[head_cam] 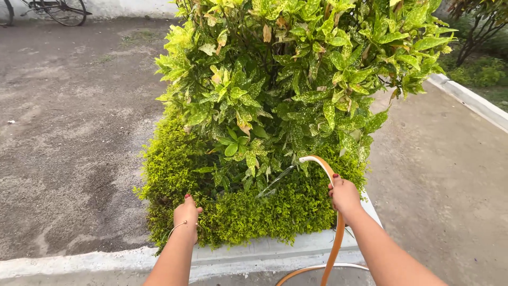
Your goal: Watering a large decorative plant and ground cover using a hose in a garden area.
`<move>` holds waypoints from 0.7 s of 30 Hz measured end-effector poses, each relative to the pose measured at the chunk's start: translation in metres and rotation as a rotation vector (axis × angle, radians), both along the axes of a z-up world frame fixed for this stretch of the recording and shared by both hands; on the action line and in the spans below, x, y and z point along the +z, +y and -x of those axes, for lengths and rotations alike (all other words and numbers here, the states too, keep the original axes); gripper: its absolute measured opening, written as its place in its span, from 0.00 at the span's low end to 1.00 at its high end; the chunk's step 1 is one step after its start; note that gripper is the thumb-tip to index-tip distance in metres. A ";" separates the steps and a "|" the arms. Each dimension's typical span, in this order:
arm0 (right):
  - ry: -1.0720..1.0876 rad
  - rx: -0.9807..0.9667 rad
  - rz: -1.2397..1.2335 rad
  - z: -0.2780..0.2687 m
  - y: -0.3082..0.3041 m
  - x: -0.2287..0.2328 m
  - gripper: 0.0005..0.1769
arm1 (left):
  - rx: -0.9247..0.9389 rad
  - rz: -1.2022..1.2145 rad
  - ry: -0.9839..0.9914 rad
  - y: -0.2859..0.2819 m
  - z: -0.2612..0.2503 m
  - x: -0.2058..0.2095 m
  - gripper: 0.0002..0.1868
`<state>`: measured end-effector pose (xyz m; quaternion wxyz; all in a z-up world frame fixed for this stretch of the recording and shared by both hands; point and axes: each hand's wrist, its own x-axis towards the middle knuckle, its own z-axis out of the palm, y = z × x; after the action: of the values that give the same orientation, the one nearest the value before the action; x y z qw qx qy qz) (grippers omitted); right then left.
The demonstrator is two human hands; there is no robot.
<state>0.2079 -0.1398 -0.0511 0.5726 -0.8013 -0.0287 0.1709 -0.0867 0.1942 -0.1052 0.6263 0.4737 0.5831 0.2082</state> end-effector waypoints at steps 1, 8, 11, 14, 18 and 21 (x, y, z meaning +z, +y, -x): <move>0.004 -0.007 0.006 -0.007 -0.008 -0.002 0.25 | -0.007 0.006 0.004 0.002 -0.004 -0.006 0.33; 0.177 0.075 0.156 -0.052 -0.044 0.012 0.26 | -0.071 -0.062 0.074 -0.018 -0.035 0.009 0.31; 0.201 0.183 0.178 -0.072 -0.047 0.014 0.24 | -0.171 -0.229 0.271 -0.019 -0.054 0.015 0.32; 0.197 0.280 0.136 -0.104 -0.056 -0.005 0.20 | -0.226 -0.347 0.365 -0.024 -0.086 0.022 0.35; 0.079 0.312 0.139 -0.136 -0.060 -0.009 0.18 | -0.192 -0.417 0.312 -0.030 -0.135 0.035 0.33; -0.056 0.218 0.285 -0.136 -0.061 0.022 0.23 | -0.190 -0.427 0.296 -0.058 -0.150 0.076 0.31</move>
<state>0.3443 -0.2012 -0.0287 0.4304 -0.8709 -0.1069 0.2119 0.0629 0.1364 -0.0291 0.4369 0.6729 0.5641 0.1952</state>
